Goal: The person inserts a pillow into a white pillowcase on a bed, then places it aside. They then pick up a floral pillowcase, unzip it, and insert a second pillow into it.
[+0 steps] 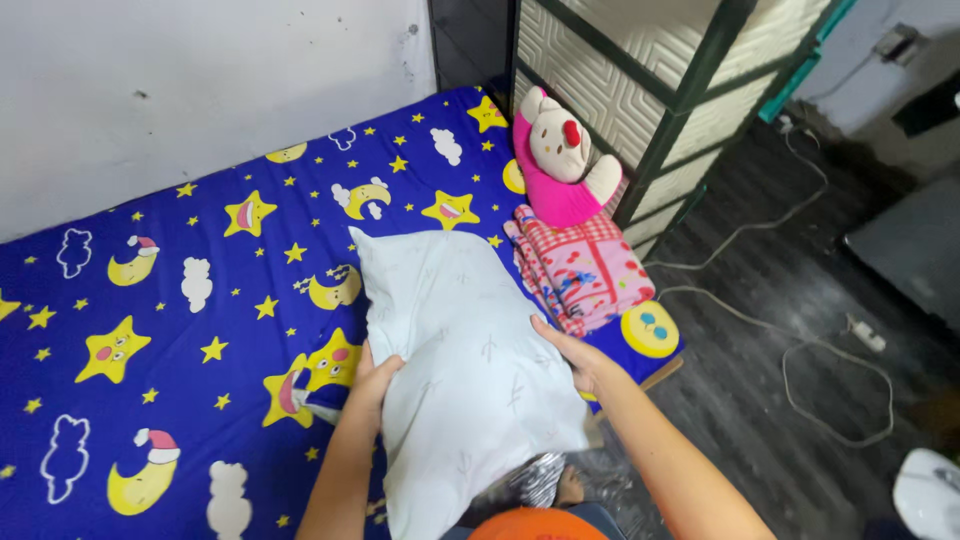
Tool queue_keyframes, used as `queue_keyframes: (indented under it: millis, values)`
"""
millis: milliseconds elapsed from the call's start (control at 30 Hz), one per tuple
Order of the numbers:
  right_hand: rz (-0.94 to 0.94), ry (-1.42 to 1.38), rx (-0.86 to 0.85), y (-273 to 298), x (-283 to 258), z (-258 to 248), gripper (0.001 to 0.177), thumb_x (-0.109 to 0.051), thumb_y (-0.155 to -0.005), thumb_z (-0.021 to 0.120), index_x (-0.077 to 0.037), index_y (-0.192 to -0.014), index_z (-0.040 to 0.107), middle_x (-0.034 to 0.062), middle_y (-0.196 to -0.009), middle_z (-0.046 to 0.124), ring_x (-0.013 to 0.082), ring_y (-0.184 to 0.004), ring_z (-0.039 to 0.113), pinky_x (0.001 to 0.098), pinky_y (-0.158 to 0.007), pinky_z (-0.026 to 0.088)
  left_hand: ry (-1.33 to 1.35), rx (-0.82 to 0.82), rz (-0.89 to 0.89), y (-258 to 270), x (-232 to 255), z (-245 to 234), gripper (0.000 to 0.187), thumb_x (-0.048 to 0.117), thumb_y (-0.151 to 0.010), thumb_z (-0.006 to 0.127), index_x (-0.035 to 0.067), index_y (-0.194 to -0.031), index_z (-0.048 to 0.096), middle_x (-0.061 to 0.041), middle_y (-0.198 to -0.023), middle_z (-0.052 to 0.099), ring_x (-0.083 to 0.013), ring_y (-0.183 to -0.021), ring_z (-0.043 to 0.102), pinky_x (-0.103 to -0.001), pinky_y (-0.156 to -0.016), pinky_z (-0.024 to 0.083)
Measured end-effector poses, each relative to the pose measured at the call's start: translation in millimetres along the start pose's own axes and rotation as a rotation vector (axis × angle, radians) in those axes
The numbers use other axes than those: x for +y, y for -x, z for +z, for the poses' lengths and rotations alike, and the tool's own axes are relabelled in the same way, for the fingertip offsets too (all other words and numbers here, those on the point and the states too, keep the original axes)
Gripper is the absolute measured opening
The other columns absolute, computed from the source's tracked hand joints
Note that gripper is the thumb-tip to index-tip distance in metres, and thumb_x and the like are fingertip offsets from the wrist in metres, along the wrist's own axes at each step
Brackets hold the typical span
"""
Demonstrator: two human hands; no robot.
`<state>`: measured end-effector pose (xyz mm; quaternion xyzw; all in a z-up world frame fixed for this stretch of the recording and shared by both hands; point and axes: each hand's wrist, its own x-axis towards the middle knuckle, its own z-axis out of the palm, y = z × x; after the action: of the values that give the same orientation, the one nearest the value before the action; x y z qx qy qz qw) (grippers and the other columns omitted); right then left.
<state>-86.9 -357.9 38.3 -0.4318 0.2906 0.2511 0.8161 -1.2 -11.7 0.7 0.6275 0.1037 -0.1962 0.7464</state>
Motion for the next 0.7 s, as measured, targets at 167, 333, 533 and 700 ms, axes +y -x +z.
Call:
queue_keyframes:
  millis: [167, 333, 533, 700]
  values:
    - [0.070, 0.181, -0.085, 22.5, -31.6, -35.3, 0.074, -0.046, -0.083, 0.075, -0.007, -0.143, 0.055, 0.0129, -0.136, 0.067, 0.0223, -0.116, 0.069, 0.0413, -0.095, 0.059, -0.014, 0.039, 0.043, 16.7, -16.4, 52.8, 0.075, 0.007, -0.078, 0.063, 0.014, -0.151, 0.044, -0.010, -0.130, 0.065, -0.0247, -0.112, 0.064, -0.038, -0.091, 0.053]
    - [0.021, 0.234, -0.030, 29.6, -52.6, -46.3, 0.068, -0.025, -0.082, 0.076, -0.008, -0.143, 0.053, 0.0138, -0.129, 0.069, 0.0251, -0.114, 0.069, 0.0424, -0.092, 0.060, 0.085, 0.128, 0.008, 44.8, -31.0, 86.6, 0.076, 0.001, -0.076, 0.061, 0.013, -0.150, 0.043, -0.012, -0.131, 0.065, -0.0263, -0.113, 0.066, -0.037, -0.092, 0.055]
    - [-0.103, 0.029, -0.092, 15.3, -55.9, -42.2, 0.072, -0.008, -0.076, 0.076, -0.011, -0.143, 0.049, 0.0139, -0.123, 0.068, 0.0283, -0.108, 0.069, 0.0470, -0.088, 0.060, 0.136, 0.205, -0.084, 48.6, -16.7, 98.1, 0.079, -0.003, -0.074, 0.057, 0.019, -0.149, 0.039, -0.013, -0.132, 0.062, -0.0303, -0.111, 0.065, -0.043, -0.087, 0.056]
    - [-0.247, 0.088, -0.096, -3.8, -79.9, -38.3, 0.079, -0.004, -0.075, 0.075, -0.011, -0.147, 0.043, 0.0131, -0.124, 0.067, 0.0258, -0.108, 0.070, 0.0446, -0.088, 0.060, 0.107, 0.222, -0.013, 33.0, 2.0, 104.4, 0.077, 0.000, -0.075, 0.056, 0.017, -0.148, 0.043, -0.012, -0.128, 0.062, -0.0299, -0.111, 0.063, -0.042, -0.086, 0.056]
